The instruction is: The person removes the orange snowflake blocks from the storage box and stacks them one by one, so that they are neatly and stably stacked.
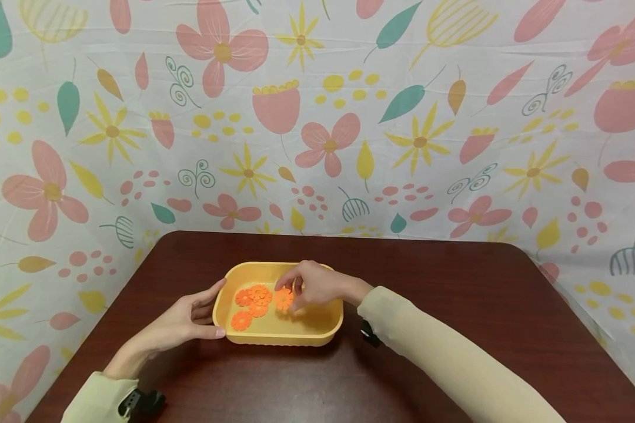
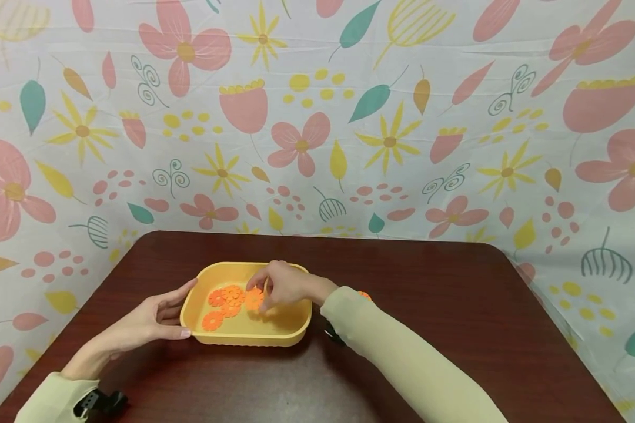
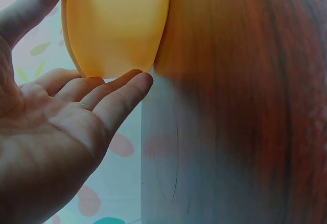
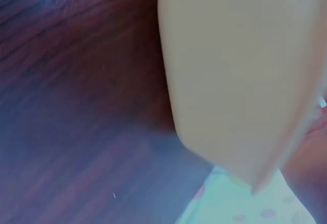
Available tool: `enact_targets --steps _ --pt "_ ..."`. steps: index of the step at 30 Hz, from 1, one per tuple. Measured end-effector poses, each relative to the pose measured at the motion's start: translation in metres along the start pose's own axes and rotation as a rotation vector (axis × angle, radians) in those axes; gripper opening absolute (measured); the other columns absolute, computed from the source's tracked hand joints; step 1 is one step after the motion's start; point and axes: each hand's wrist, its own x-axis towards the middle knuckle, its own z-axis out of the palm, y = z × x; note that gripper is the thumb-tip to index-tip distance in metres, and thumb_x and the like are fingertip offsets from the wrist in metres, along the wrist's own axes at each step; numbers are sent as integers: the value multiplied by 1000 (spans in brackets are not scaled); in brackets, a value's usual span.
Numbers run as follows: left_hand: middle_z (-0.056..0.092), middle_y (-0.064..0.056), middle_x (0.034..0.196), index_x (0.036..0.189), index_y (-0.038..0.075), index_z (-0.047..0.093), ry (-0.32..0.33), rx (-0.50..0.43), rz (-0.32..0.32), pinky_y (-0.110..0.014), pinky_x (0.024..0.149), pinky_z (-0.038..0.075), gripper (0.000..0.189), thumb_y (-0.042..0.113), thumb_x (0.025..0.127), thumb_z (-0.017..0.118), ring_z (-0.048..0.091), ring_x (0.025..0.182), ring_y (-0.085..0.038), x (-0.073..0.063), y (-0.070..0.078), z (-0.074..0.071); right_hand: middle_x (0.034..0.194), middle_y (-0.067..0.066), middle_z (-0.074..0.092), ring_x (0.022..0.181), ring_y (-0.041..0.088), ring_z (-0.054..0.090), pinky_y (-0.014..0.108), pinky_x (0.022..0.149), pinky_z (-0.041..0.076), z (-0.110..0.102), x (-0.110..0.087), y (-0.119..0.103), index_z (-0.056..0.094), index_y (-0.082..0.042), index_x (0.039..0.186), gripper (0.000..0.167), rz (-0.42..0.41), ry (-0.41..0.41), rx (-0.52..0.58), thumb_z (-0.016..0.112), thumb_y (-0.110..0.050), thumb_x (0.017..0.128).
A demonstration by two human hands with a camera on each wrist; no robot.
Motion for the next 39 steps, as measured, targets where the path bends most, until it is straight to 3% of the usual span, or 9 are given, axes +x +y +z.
enact_targets --steps 10,20,28,39 --pt "18 -26 170 169 4 14 0 14 -1 -34 97 56 101 7 93 81 43 143 -49 3 -3 0 117 -2 72 85 17 64 31 70 53 -31 -31 3 75 -6 129 46 -34 100 48 88 -3 85" --pt "17 -25 171 169 3 13 -5 8 14 -33 98 55 102 6 93 81 39 145 -49 4 -1 0 94 8 65 79 25 58 34 69 50 -56 -80 15 75 -9 129 44 8 219 91 87 -7 87" --pt "18 -26 171 169 4 14 -5 21 12 -34 97 56 103 8 92 82 43 143 -49 4 2 0 94 13 64 82 26 58 33 71 52 -69 -127 38 76 -13 127 43 106 311 54 88 -6 86" --pt "18 -28 170 169 3 13 1 15 -3 -34 96 57 102 7 93 82 42 144 -49 3 2 1 100 9 65 84 29 56 31 68 49 -63 -177 74 75 -11 127 42 221 333 38 88 -8 87"
